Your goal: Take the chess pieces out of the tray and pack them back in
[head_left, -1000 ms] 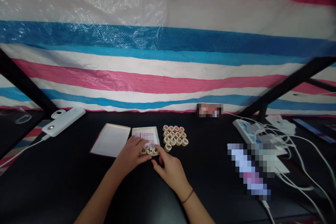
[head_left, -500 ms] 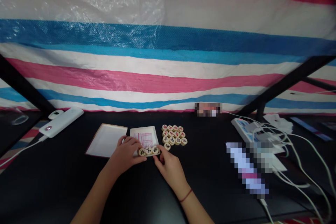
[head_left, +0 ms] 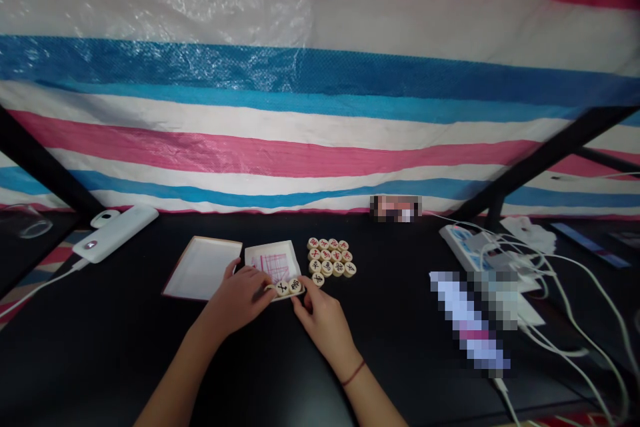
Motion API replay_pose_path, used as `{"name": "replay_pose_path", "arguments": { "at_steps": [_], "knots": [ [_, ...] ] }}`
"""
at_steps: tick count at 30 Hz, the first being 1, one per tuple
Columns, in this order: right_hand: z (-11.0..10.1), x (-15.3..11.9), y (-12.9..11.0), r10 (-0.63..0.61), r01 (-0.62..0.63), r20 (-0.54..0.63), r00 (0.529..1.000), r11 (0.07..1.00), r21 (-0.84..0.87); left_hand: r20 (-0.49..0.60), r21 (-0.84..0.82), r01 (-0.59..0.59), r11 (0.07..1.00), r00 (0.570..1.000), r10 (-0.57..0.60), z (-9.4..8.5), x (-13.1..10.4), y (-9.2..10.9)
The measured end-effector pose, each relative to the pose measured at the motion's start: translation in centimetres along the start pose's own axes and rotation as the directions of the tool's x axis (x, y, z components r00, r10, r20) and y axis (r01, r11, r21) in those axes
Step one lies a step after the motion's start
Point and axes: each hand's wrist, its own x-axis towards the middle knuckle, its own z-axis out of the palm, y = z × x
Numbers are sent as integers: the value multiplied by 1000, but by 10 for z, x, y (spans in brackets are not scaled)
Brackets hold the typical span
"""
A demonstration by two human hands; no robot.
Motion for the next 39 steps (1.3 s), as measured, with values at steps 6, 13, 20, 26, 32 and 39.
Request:
{"name": "replay_pose_path", "arguments": {
  "at_steps": [6, 13, 20, 26, 32, 39],
  "knots": [
    [-1, 0, -1, 4, -4, -1, 1000, 1000, 9, -55, 7, -34, 999, 998, 34, 1, 3, -5],
    [-8, -2, -4, -132, 144, -87, 987, 978, 149, -182, -247, -38, 968, 983, -8, -2, 7, 10],
    [-10, -5, -8, -302, 360, -286, 909, 916, 176, -62, -535, 34, 844, 995, -80, 20, 5, 44],
    [-15, -1, 6, -179, 255, -371, 911, 953, 167, -86, -491, 26, 871, 993, -78, 19, 6, 36],
    [-36, 3, 45, -10, 63, -350, 937, 988, 140, -137, -88, 11, 996, 990, -23, 17, 8, 15],
    [-35, -1, 50, 20, 7, -247, 969, 994, 109, 0, -6, 14, 1000, 1000, -14, 20, 7, 13]
  ]
}}
